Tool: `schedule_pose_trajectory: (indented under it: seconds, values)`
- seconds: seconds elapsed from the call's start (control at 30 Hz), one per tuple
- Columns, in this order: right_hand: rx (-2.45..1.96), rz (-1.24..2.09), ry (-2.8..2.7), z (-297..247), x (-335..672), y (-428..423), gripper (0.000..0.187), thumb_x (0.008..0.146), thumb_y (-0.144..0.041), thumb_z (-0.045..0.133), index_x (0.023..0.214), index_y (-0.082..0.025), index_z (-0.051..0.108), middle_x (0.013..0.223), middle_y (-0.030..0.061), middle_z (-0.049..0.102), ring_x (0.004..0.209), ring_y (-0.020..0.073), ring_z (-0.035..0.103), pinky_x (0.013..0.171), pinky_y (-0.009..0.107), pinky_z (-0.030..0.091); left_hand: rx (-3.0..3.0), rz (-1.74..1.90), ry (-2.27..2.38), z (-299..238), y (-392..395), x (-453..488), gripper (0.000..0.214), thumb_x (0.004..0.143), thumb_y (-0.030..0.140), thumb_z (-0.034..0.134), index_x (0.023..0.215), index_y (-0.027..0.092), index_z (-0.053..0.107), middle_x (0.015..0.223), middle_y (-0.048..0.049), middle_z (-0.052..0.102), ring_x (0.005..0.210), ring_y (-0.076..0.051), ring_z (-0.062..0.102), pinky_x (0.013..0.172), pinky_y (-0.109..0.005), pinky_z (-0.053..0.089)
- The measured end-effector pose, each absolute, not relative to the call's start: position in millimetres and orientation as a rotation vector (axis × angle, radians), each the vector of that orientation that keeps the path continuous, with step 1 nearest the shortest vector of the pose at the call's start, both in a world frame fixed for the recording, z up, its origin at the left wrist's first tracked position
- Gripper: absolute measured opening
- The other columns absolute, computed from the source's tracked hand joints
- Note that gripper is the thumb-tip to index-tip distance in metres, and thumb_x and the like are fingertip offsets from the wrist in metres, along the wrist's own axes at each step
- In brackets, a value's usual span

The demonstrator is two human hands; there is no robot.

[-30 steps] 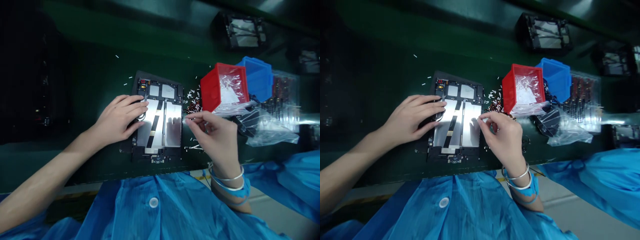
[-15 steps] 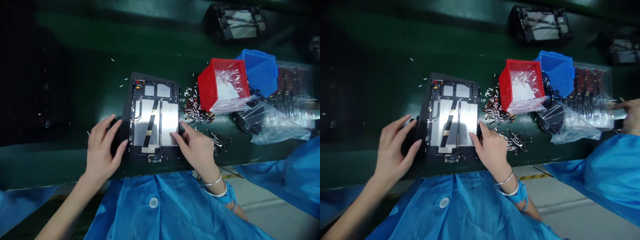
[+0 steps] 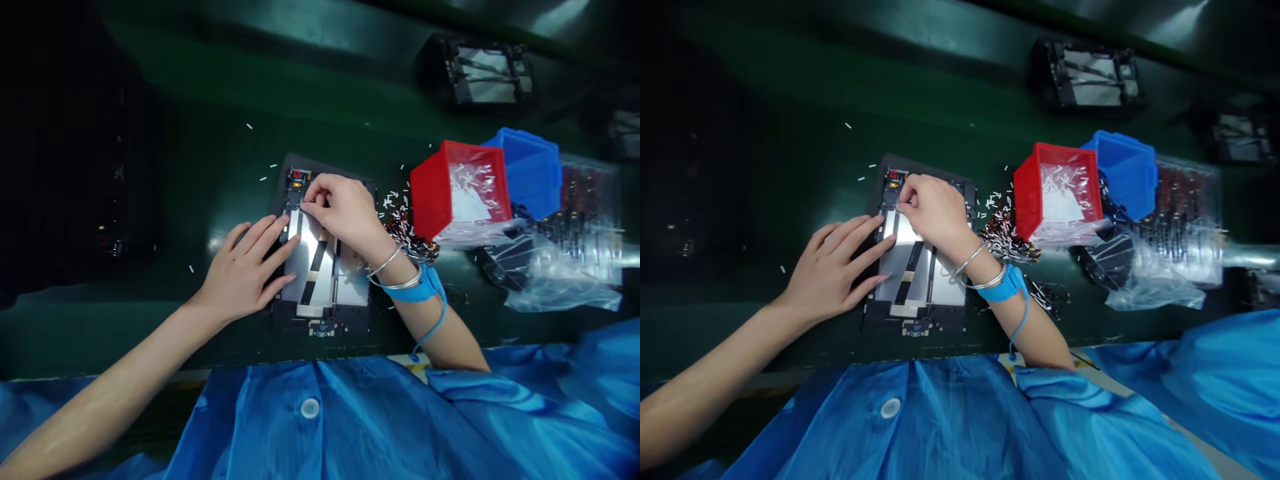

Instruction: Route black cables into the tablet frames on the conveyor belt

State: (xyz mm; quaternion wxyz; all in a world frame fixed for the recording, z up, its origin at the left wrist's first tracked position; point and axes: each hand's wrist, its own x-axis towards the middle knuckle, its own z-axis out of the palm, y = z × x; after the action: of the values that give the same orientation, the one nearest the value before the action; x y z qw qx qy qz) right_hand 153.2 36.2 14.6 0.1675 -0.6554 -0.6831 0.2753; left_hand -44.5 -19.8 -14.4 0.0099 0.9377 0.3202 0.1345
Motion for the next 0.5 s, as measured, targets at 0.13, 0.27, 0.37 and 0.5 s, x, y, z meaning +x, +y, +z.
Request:
schedule_pose_trajectory:
  seconds: [0.13,0.27,0.37,0.5]
  values:
    - [-1.727,0.976,-1.867,15.8,159.2,37.9,0.008,0.075,-0.017,0.069,0.071,-0.014,0.063,0.062,-0.0039,0.058,0.058,0.0079,0.049,0.057,0.024,0.032,2.878,0.382,1.007,-15.1,-18.5,-45.0,0.047,0.096,0.041,0.038,0.135,0.016,0.049,0.146,-0.0151,0.044,0.133,-0.032,0.043,0.102,-0.046,0.036]
    - [-1.61,1.089,-1.807,16.1,164.3,37.7,0.008,0.076,-0.018,0.067,0.071,-0.014,0.061,0.063,-0.0038,0.058,0.059,0.0079,0.05,0.058,0.024,0.034,2.87,0.348,0.959,-15.4,-17.7,-45.1,0.049,0.098,0.041,0.033,0.14,0.017,0.043,0.149,-0.0091,0.041,0.139,-0.03,0.035,0.107,-0.045,0.032]
    - [-1.656,1.029,-1.813,12.5,164.5,37.5,0.008,0.077,-0.018,0.066,0.071,-0.014,0.061,0.062,-0.0039,0.056,0.059,0.0082,0.049,0.058,0.025,0.034,2.838,0.309,0.945,-15.8,-17.5,-44.7,0.05,0.099,0.04,0.028,0.142,0.019,0.041,0.15,-0.008,0.039,0.141,-0.029,0.032,0.108,-0.044,0.034]
    - [-1.71,0.922,-1.88,9.0,160.9,38.0,0.007,0.078,-0.016,0.066,0.072,-0.015,0.061,0.062,-0.0043,0.054,0.06,0.0082,0.048,0.06,0.026,0.032,2.836,0.311,0.938,-16.0,-16.8,-43.9,0.049,0.099,0.039,0.029,0.141,0.017,0.042,0.15,-0.0079,0.038,0.141,-0.028,0.031,0.108,-0.043,0.034]
